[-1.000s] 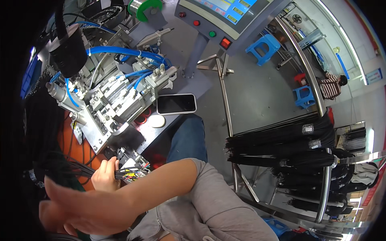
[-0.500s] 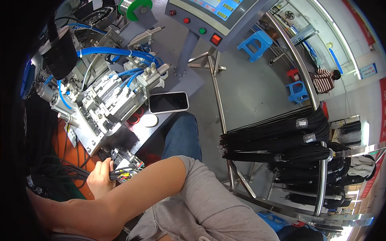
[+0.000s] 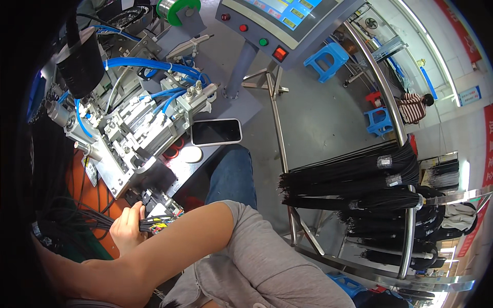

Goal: The person repeatedly selects individual wires from a large bundle, strips the insulation from the ends, and inserts them into a crimping machine. The person then operates the machine to crimp the wire ends and removes the finished wires.

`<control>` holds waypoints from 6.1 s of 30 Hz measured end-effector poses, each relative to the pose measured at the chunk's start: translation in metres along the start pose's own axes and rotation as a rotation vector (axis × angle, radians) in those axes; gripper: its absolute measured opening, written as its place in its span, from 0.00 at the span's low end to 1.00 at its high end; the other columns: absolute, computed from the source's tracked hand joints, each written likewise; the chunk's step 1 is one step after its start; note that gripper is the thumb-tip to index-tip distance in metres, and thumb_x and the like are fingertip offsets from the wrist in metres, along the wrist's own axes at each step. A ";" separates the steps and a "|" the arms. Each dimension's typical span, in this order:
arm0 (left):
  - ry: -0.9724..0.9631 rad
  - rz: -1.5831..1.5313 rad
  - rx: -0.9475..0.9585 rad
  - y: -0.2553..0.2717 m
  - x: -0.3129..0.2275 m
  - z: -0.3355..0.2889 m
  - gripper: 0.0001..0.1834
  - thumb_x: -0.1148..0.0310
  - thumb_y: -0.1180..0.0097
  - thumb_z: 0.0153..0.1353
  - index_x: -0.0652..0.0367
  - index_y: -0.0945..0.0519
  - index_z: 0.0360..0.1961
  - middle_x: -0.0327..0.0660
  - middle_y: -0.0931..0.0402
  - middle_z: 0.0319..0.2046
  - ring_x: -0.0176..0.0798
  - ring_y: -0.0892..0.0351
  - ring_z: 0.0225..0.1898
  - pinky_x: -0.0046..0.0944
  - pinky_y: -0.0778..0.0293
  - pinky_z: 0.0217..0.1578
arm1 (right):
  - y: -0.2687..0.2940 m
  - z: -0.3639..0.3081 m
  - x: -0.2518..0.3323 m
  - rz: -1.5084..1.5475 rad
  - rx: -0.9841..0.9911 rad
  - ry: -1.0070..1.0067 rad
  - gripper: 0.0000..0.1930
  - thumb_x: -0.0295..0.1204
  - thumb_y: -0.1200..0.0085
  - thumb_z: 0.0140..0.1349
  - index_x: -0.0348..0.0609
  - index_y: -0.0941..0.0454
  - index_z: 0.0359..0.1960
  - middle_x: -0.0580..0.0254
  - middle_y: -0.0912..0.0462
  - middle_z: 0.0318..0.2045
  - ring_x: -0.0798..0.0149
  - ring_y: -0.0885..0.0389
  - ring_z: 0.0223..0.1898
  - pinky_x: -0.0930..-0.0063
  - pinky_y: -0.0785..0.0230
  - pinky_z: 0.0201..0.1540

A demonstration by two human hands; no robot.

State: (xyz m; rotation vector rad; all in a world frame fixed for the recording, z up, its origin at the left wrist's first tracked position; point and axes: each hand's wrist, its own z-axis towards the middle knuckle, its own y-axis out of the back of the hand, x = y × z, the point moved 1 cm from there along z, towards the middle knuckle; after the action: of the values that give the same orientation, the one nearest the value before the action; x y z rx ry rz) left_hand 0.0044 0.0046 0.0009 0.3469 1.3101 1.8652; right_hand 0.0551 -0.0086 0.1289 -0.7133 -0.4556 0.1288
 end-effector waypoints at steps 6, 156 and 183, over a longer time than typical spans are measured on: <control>-0.007 0.004 -0.005 -0.003 -0.002 0.001 0.07 0.72 0.40 0.57 0.64 0.20 0.34 0.40 0.33 0.18 0.41 0.30 0.16 0.38 0.35 0.19 | -0.002 -0.004 0.008 -0.052 -0.018 -0.033 0.21 0.47 0.62 0.69 0.38 0.34 0.44 0.63 0.23 0.32 0.67 0.25 0.32 0.78 0.34 0.38; 0.032 0.158 0.122 -0.002 -0.014 0.005 0.21 0.78 0.43 0.46 0.56 0.18 0.45 0.34 0.42 0.21 0.28 0.38 0.20 0.28 0.39 0.15 | 0.124 -0.159 0.057 -1.825 -0.731 -0.254 0.03 0.19 0.44 0.49 0.37 0.25 0.23 0.57 0.25 0.22 0.57 0.27 0.26 0.68 0.34 0.30; 0.092 0.181 0.143 0.005 -0.011 -0.003 0.10 0.73 0.40 0.50 0.61 0.19 0.35 0.35 0.32 0.24 0.30 0.25 0.22 0.30 0.32 0.18 | 0.130 -0.183 0.050 -1.239 -1.110 -0.165 0.03 0.22 0.45 0.60 0.38 0.26 0.30 0.72 0.26 0.26 0.81 0.31 0.28 0.84 0.38 0.32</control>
State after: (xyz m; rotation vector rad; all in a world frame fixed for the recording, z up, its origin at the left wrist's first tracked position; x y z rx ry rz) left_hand 0.0078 -0.0060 0.0062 0.4724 1.5231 1.9602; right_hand 0.1867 -0.0069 -0.0598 -1.3653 -1.0738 -1.3353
